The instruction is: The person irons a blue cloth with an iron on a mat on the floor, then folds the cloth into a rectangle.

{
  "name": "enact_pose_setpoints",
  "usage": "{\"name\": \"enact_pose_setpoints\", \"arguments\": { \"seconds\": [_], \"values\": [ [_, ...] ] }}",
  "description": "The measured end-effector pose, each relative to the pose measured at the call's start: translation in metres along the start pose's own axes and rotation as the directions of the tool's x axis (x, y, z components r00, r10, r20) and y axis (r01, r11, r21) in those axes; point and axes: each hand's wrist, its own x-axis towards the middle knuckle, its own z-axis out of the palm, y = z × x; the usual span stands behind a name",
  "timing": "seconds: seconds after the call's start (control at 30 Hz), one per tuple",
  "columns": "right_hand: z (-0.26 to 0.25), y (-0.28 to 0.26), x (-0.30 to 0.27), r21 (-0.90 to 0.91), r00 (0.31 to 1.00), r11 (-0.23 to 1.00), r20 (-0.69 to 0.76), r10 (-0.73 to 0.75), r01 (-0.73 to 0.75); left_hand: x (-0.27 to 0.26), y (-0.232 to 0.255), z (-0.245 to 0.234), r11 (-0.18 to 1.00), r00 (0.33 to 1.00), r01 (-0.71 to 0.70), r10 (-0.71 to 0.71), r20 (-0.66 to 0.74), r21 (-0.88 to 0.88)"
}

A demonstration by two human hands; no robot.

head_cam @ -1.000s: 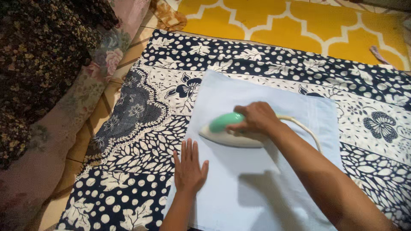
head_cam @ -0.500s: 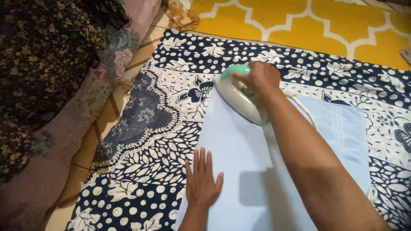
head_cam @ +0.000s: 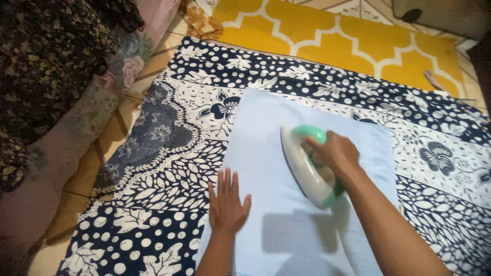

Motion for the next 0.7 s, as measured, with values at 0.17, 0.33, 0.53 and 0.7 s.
{"name": "enact_pose_setpoints", "arguments": {
  "seconds": [0.17,0.33,0.53,0.7],
  "values": [
    [0.002,0.046,-0.045,-0.012,0.998,0.999,0.043,0.042,-0.041,0.000,-0.001,0.006,1.000,0.995,-0.022,0.022,-0.095,0.000],
    [0.005,0.049,-0.002,-0.053,0.989,0.998,-0.143,0.036,-0.044,0.001,-0.001,0.006,1.000,0.996,-0.015,0.016,-0.083,0.015],
    [-0.013,0.038,0.085,0.026,0.954,1.000,-0.298,0.015,-0.007,0.002,0.001,0.001,1.000,1.000,0.009,-0.009,-0.024,0.002],
    [-0.020,0.028,0.116,0.097,0.960,0.992,-0.260,0.107,-0.084,0.002,0.002,-0.004,1.000,1.000,0.012,-0.012,0.015,0.013]
  ]
}}
